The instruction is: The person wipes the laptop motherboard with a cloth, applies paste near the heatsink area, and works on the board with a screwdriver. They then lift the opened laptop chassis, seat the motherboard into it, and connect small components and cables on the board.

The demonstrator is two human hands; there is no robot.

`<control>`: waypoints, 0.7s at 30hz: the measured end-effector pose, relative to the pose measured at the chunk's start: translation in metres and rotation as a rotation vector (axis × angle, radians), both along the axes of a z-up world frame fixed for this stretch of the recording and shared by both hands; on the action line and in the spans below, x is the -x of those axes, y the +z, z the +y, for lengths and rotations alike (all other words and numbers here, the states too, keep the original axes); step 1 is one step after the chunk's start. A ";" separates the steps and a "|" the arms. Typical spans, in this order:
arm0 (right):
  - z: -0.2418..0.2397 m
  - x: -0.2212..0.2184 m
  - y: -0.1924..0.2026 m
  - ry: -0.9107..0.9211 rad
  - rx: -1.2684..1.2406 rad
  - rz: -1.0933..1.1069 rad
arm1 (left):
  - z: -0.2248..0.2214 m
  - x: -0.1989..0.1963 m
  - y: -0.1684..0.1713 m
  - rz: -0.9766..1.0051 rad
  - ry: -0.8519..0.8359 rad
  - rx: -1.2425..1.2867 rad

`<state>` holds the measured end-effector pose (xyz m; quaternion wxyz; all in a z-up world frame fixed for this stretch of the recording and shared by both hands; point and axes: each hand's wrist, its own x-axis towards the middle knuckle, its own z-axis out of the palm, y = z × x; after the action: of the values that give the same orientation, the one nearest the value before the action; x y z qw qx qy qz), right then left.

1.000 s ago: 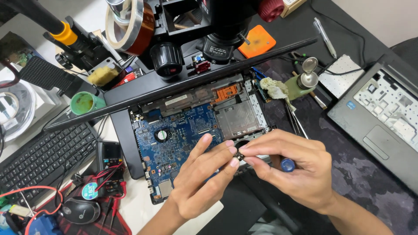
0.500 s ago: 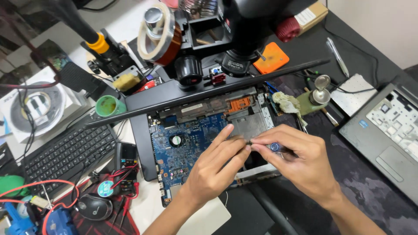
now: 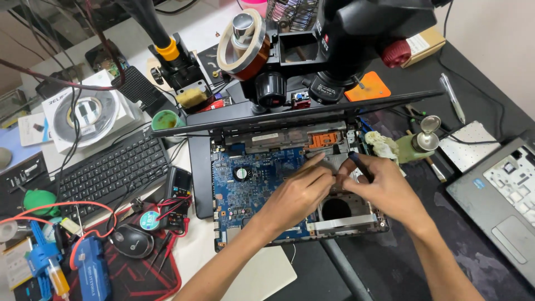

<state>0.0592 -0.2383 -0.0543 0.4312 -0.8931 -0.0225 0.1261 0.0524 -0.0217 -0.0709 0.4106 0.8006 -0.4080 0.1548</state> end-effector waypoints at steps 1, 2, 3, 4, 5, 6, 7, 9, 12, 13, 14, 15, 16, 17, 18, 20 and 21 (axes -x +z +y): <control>-0.008 -0.006 -0.014 0.066 -0.188 -0.007 | -0.001 -0.001 -0.001 0.007 -0.011 -0.041; -0.011 -0.008 -0.019 0.068 -0.193 -0.008 | -0.003 -0.003 -0.007 0.007 -0.009 -0.046; -0.013 -0.012 -0.024 0.055 -0.210 0.033 | -0.004 -0.006 -0.013 0.015 -0.025 -0.057; -0.015 -0.015 -0.029 0.042 -0.227 0.073 | -0.006 -0.009 -0.019 0.024 -0.041 -0.068; -0.019 -0.018 -0.034 0.040 -0.232 0.068 | -0.007 -0.010 -0.018 0.019 -0.043 -0.073; -0.024 -0.021 -0.039 0.065 -0.284 0.113 | -0.007 -0.012 -0.017 0.027 -0.069 -0.073; -0.029 -0.024 -0.044 0.085 -0.334 0.158 | -0.009 -0.013 -0.017 0.037 -0.099 -0.072; -0.033 -0.025 -0.043 0.049 -0.335 0.235 | -0.008 -0.014 -0.010 0.063 -0.119 -0.070; -0.039 -0.027 -0.046 0.065 -0.448 0.337 | -0.010 -0.015 -0.005 0.134 -0.137 -0.058; -0.041 -0.028 -0.047 0.118 -0.558 0.368 | -0.011 -0.015 -0.004 0.184 -0.133 -0.045; -0.041 -0.028 -0.050 0.114 -0.562 0.363 | -0.013 -0.015 -0.005 0.180 -0.139 -0.049; -0.042 -0.029 -0.053 0.083 -0.532 0.332 | -0.014 -0.015 -0.008 0.184 -0.106 -0.064; -0.042 -0.029 -0.057 0.053 -0.503 0.302 | -0.015 -0.015 -0.010 0.187 -0.073 -0.080; -0.040 -0.028 -0.053 0.052 -0.502 0.303 | -0.018 -0.015 -0.010 0.188 -0.074 -0.079; -0.038 -0.026 -0.050 0.037 -0.402 0.194 | -0.020 -0.015 -0.010 0.243 -0.047 -0.076; -0.033 -0.023 -0.042 0.019 -0.301 0.083 | -0.024 -0.015 0.001 0.295 -0.023 -0.074; -0.031 -0.022 -0.037 0.031 -0.314 0.086 | -0.025 -0.013 0.014 0.432 0.018 -0.121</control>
<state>0.0814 -0.2693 -0.0916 0.5641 -0.8080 -0.0371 0.1659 0.0656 -0.0463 -0.0572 0.4382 0.8420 -0.3119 -0.0415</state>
